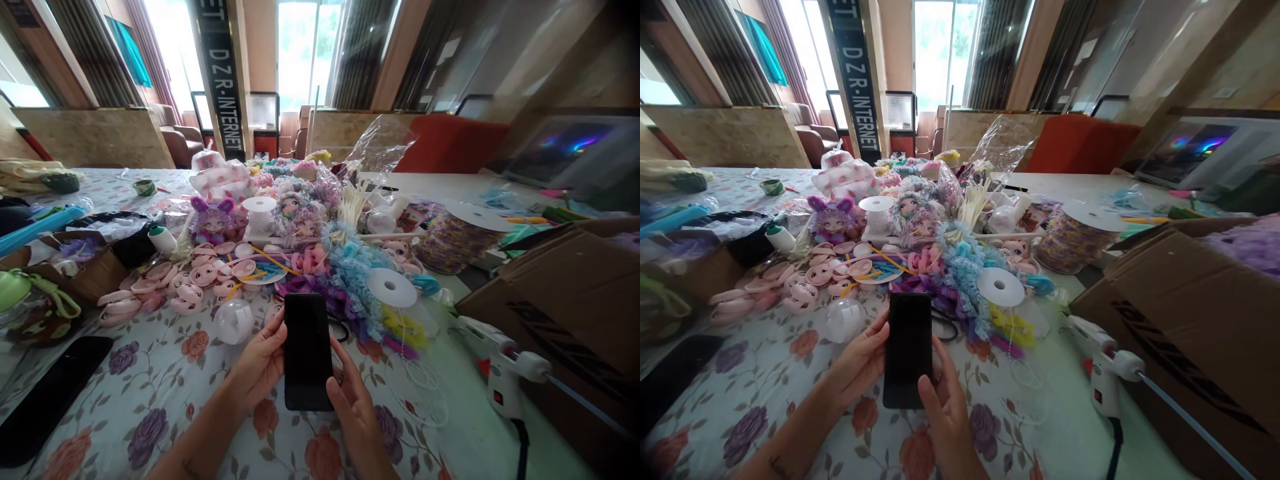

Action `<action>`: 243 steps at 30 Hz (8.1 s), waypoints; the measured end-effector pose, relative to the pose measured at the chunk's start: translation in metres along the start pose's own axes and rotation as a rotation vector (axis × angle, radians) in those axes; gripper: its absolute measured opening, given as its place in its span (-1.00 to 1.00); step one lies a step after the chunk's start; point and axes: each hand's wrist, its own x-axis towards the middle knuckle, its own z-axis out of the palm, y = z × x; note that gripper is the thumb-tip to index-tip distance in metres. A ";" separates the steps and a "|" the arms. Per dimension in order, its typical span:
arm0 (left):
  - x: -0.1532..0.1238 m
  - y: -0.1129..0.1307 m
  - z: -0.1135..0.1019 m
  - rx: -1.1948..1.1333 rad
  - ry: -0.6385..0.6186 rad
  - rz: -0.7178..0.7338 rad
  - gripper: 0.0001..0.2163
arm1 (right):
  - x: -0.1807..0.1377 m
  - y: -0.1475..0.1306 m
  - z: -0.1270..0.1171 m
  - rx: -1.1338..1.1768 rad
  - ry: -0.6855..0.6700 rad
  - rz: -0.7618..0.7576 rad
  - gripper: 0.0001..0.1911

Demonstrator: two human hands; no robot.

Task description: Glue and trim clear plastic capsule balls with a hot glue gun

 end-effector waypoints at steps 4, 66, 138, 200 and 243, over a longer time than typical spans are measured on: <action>-0.001 -0.001 -0.001 0.002 -0.019 0.006 -0.49 | -0.001 0.003 -0.003 -0.005 -0.040 0.016 -0.33; -0.001 -0.004 -0.001 0.042 -0.045 -0.020 -0.66 | 0.031 -0.044 0.008 -1.135 -0.094 -0.909 -0.49; 0.005 -0.008 -0.004 -0.014 0.096 0.052 -0.83 | 0.035 -0.030 0.000 -0.995 0.071 -1.067 -0.59; 0.002 -0.008 -0.004 0.037 -0.018 0.030 -0.72 | 0.043 -0.040 0.002 -1.033 0.167 -1.091 -0.65; 0.006 -0.007 -0.006 0.001 0.043 0.067 -0.71 | 0.024 -0.019 -0.015 -1.022 0.127 -1.095 -0.66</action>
